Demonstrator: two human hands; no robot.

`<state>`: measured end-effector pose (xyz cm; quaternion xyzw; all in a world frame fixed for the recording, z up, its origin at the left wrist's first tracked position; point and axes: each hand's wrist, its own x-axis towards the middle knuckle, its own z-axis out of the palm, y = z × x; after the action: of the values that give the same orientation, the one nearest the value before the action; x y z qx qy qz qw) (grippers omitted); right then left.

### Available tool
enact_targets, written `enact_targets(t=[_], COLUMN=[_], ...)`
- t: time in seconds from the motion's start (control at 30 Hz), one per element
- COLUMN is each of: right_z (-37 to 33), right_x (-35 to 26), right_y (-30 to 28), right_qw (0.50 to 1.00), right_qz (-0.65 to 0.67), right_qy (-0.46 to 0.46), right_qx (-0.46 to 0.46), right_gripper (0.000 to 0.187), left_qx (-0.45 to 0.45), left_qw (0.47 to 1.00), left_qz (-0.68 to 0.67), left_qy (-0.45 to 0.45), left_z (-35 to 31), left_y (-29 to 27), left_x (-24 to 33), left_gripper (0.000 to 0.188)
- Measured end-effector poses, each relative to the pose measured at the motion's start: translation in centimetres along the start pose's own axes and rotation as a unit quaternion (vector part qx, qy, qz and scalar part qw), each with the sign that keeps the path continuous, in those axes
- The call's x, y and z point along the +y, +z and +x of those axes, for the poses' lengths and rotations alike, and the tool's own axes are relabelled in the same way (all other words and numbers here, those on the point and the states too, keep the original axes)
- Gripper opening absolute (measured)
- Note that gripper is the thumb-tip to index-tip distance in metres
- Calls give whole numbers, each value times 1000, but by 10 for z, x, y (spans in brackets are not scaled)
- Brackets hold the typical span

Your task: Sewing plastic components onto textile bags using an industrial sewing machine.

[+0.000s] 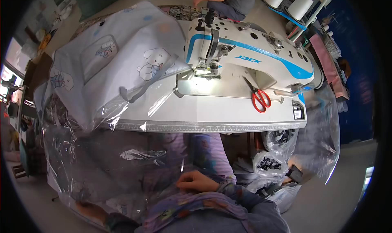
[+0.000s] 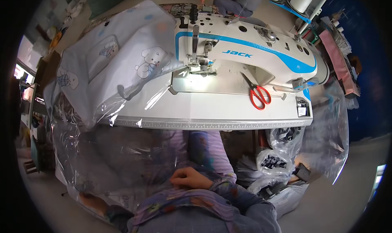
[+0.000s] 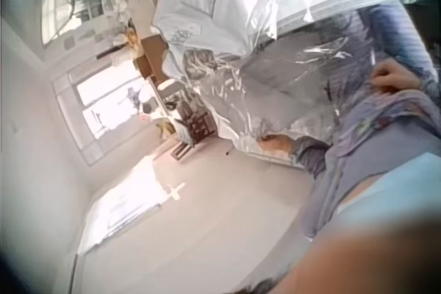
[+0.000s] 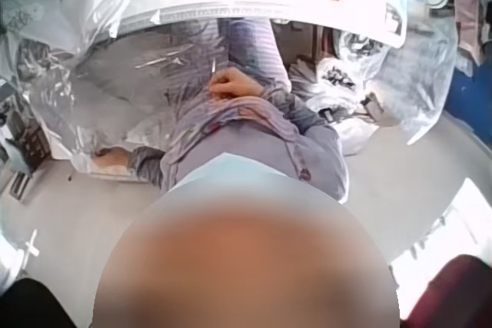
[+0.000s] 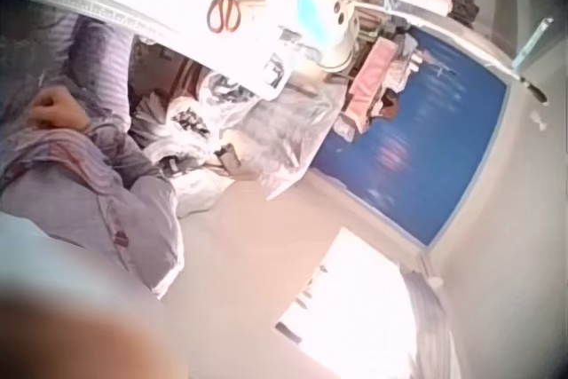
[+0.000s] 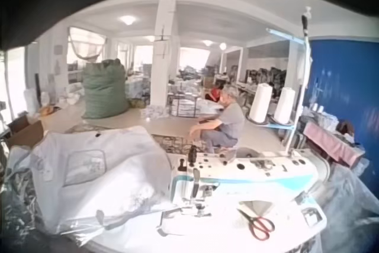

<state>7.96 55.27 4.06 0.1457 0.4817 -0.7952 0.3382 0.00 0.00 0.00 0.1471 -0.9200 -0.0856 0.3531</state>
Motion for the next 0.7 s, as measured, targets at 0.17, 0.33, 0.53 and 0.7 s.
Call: enact_targets(t=[0.17,0.33,0.53,0.7], right_z=[5,16,24,31], right_x=[-5,-3,-14,0], right_y=[-3,-1,-6,-11], right_qw=[1000,994,994,989], right_qz=[-7,38,29,36], right_qy=[-30,-100,-65,-118], right_qx=[-3,22,83,77], right_gripper=[23,20,19,17], left_qx=[68,-6,49,45], left_qw=[996,991,968,967], left_qz=[-49,-70,-189,-187], left_qy=[-8,-117,-156,-168], left_z=[8,12,14,17], left_y=[14,-2,6,9], left_x=[19,63,84,84], left_gripper=[29,32,32,33])
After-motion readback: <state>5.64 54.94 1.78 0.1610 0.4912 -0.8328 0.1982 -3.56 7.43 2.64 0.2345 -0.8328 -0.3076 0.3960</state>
